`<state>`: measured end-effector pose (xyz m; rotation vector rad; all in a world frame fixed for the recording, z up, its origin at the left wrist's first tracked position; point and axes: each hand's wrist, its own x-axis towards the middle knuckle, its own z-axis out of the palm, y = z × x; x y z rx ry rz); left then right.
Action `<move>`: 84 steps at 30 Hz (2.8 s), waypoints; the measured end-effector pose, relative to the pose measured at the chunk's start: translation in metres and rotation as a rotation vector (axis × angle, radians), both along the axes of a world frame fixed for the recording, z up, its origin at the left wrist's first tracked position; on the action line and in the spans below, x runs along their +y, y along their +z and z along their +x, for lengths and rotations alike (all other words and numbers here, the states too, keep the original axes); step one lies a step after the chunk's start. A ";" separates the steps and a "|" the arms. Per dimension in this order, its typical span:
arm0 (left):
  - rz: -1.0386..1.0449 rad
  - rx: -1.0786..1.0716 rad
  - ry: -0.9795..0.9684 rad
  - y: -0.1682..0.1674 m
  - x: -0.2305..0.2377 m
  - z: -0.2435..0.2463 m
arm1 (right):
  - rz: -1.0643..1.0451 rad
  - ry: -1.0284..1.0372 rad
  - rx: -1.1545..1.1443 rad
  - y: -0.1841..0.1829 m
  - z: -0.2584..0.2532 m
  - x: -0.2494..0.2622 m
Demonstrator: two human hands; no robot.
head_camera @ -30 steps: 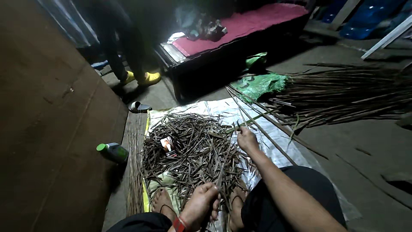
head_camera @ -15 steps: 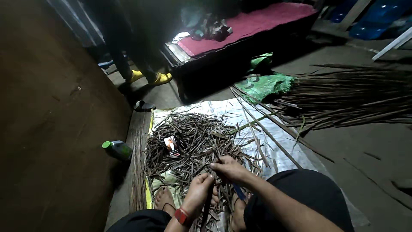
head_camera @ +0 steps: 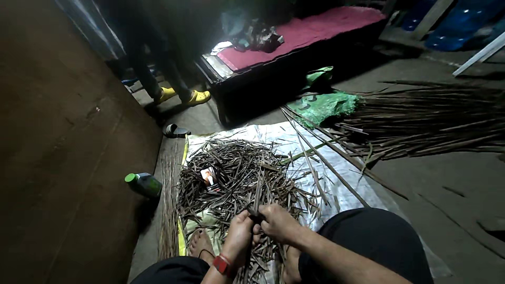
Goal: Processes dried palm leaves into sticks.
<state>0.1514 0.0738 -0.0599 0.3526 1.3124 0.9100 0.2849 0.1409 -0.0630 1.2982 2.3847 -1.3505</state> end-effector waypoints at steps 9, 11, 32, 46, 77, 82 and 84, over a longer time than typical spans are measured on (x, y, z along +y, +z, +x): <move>-0.043 -0.068 -0.053 0.008 -0.007 0.004 | 0.273 -0.156 -0.110 -0.026 0.009 0.026; -0.033 -0.084 -0.081 0.008 -0.010 0.004 | 0.311 -0.246 -0.112 -0.033 0.013 0.038; -0.043 -0.010 -0.122 0.000 -0.008 0.001 | -0.187 -0.559 0.333 -0.021 0.024 0.043; -0.033 -0.096 -0.060 0.005 -0.004 0.001 | 0.435 -0.058 0.008 -0.035 0.006 0.010; -0.041 0.016 -0.051 0.003 -0.001 0.000 | -0.061 -0.028 -0.037 -0.002 0.000 0.003; -0.025 -0.070 -0.048 0.004 -0.003 -0.001 | 0.232 -0.005 -0.086 -0.010 0.002 0.005; -0.035 -0.098 -0.060 0.005 -0.005 0.000 | 0.323 -0.084 -0.055 -0.024 0.006 0.012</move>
